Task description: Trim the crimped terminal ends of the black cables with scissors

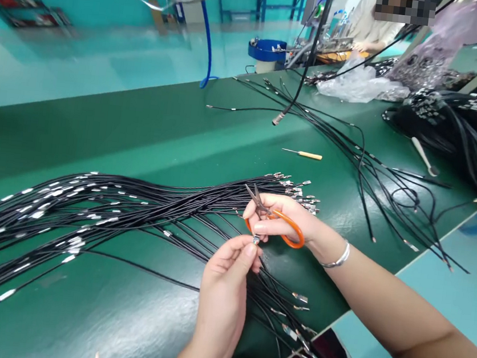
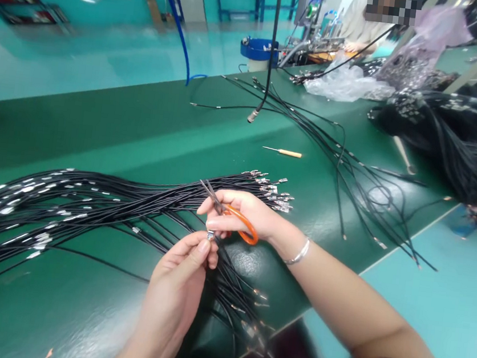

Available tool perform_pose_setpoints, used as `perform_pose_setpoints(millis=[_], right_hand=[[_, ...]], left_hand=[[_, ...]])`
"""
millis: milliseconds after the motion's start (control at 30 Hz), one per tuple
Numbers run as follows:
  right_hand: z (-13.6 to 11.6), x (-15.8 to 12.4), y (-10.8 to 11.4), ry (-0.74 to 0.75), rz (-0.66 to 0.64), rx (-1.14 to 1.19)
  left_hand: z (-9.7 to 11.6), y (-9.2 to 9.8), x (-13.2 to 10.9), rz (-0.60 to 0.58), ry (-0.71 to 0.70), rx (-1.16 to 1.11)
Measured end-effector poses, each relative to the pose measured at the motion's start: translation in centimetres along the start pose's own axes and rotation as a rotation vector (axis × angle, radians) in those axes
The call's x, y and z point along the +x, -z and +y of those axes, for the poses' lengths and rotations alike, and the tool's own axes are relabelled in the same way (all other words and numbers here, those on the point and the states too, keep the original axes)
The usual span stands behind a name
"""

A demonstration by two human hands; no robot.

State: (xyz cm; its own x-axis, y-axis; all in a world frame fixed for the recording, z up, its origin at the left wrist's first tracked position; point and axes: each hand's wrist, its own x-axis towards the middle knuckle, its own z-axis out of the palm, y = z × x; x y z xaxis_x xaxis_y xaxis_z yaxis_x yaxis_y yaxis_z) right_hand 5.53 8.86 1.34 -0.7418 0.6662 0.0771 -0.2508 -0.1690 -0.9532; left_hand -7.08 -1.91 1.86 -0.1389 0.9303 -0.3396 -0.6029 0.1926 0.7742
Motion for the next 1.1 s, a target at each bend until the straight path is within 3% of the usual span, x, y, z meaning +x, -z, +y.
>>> perform_pose_setpoints(millis=[633, 1100], right_hand=[[0.13, 0.51, 0.13, -0.014, -0.016, 0.084], [-0.08, 0.54, 0.34, -0.045, -0.008, 0.034]], left_hand=[[-0.11, -0.25, 0.51, -0.023, -0.100, 0.021], [-0.26, 0.02, 0.64, 0.012, -0.014, -0.003]])
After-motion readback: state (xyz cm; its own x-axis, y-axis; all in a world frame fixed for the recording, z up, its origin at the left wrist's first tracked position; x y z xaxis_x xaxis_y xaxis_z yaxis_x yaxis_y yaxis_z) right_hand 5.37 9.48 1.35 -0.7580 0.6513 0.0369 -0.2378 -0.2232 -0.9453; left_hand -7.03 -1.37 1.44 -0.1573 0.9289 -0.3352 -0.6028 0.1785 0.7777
